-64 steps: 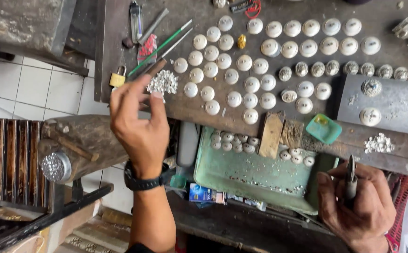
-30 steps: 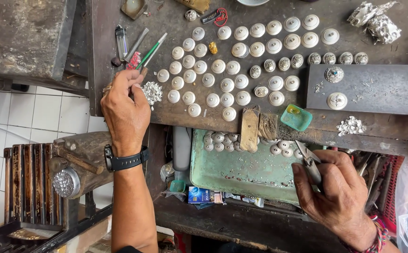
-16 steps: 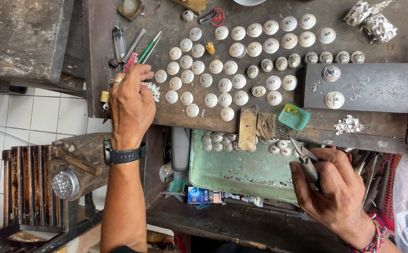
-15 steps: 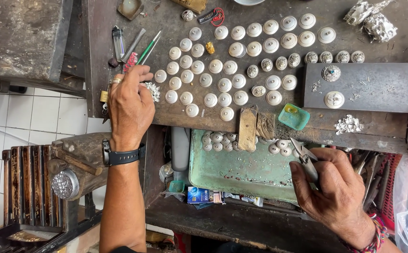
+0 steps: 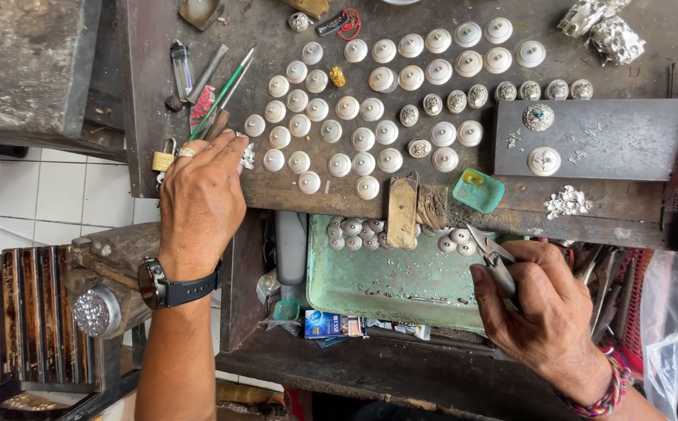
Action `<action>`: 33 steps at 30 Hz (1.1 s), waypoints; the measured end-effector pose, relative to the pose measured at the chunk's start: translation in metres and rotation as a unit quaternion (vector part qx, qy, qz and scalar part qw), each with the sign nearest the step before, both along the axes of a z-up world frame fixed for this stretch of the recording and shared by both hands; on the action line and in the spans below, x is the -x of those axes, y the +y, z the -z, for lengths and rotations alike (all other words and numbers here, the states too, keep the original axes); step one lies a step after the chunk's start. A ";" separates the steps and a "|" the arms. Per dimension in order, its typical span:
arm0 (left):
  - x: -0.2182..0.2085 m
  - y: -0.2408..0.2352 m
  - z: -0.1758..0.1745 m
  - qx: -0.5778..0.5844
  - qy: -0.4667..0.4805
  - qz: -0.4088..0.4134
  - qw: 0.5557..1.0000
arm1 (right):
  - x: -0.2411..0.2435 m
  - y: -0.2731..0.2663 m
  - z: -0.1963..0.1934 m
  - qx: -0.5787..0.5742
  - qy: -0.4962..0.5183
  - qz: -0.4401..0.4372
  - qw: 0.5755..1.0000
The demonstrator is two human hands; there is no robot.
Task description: The person is using pliers to attach small silver rings and decorative elements to larger silver jewelry components on a workshop bench.
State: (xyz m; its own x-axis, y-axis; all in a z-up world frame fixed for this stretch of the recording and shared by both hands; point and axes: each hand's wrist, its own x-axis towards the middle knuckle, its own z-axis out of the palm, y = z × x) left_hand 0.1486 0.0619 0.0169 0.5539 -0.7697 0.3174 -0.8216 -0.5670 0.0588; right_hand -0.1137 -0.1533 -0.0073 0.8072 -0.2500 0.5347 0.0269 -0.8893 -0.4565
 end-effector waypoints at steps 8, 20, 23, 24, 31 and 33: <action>-0.003 0.003 0.004 -0.025 -0.045 0.017 0.999 | 0.002 0.000 -0.002 0.002 0.007 -0.001 1.000; -0.017 0.011 0.008 0.082 0.042 0.043 0.995 | 0.002 -0.002 0.001 0.012 0.020 0.004 1.000; -0.019 0.013 0.008 0.098 0.040 0.045 0.993 | 0.002 -0.002 0.001 0.010 0.021 0.000 1.000; -0.019 0.013 0.008 0.103 0.037 0.047 0.993 | 0.001 -0.003 0.000 0.007 0.020 -0.007 1.000; 0.000 0.000 -0.002 0.112 0.053 0.048 0.991 | -0.001 -0.002 -0.004 0.008 0.008 0.003 1.000; 0.011 -0.008 -0.006 0.109 0.082 0.062 0.989 | -0.001 -0.002 -0.003 0.012 0.021 0.014 1.000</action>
